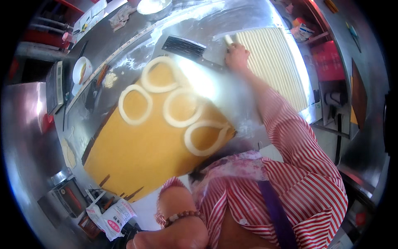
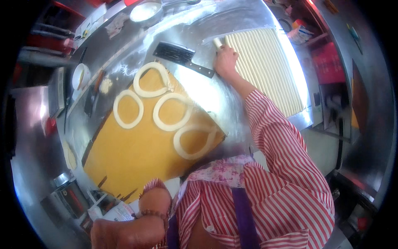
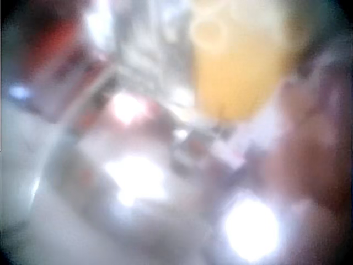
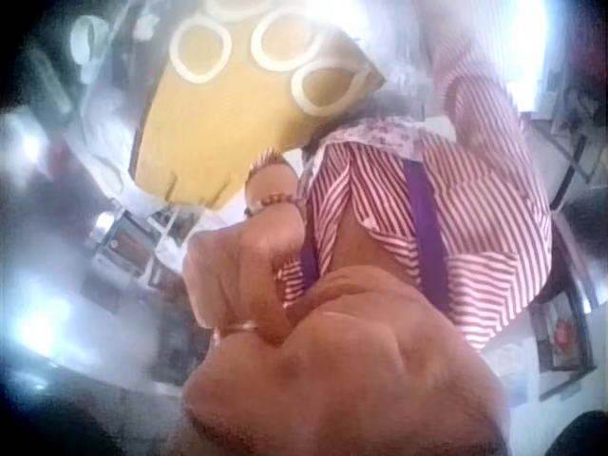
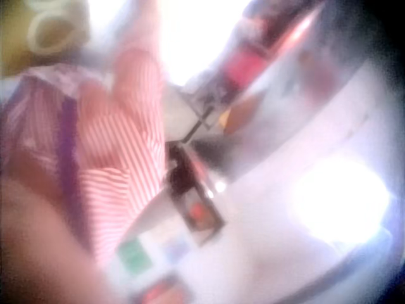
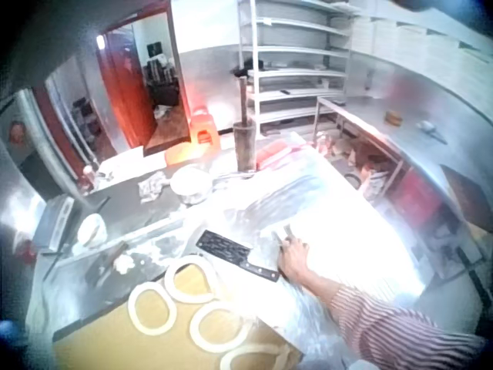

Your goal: The person shapes long strips of dough into circular rings by hand on a wooden board. They repeatedly pick up dough strips, form them into loops, and place them on the board, accumulating a batch of dough rings.

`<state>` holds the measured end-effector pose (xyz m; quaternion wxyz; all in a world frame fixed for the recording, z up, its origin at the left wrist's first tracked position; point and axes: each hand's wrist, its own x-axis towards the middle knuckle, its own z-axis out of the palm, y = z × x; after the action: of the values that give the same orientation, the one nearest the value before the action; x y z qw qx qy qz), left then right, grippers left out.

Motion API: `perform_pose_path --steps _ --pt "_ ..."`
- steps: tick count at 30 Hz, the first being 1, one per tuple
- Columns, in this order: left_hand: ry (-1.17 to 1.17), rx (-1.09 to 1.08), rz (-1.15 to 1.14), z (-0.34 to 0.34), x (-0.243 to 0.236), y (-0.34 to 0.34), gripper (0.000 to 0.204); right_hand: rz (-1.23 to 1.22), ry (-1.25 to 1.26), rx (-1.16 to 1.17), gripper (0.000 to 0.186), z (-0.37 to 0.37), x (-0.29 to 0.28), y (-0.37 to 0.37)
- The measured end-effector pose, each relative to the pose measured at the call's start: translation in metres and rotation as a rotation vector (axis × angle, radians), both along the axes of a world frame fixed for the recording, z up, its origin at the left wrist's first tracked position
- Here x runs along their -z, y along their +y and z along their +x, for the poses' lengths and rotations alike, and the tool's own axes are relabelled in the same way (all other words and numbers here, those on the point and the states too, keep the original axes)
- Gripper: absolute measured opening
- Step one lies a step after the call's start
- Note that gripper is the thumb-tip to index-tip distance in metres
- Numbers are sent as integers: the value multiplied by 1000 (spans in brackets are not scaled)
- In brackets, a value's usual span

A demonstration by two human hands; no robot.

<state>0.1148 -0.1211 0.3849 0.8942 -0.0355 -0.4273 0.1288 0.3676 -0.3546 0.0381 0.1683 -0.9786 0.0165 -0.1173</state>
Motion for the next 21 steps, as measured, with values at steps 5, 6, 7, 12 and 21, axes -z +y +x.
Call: perform_pose_path --steps 5,6,7,12,21 --pt "50 -6 -8 15 7 -3 34 102 -51 -6 22 3 -12 3" --pt "56 -13 -8 17 8 -5 33 66 26 -4 20 4 -13 1" --pt "29 -7 3 21 9 -5 33 42 43 -10 18 6 -6 1" --pt "-24 45 5 33 8 -5 29 127 140 8 25 2 -9 4" --pt "-380 -263 -1589 27 -20 -7 12 536 -10 -392 40 -109 -84 23"
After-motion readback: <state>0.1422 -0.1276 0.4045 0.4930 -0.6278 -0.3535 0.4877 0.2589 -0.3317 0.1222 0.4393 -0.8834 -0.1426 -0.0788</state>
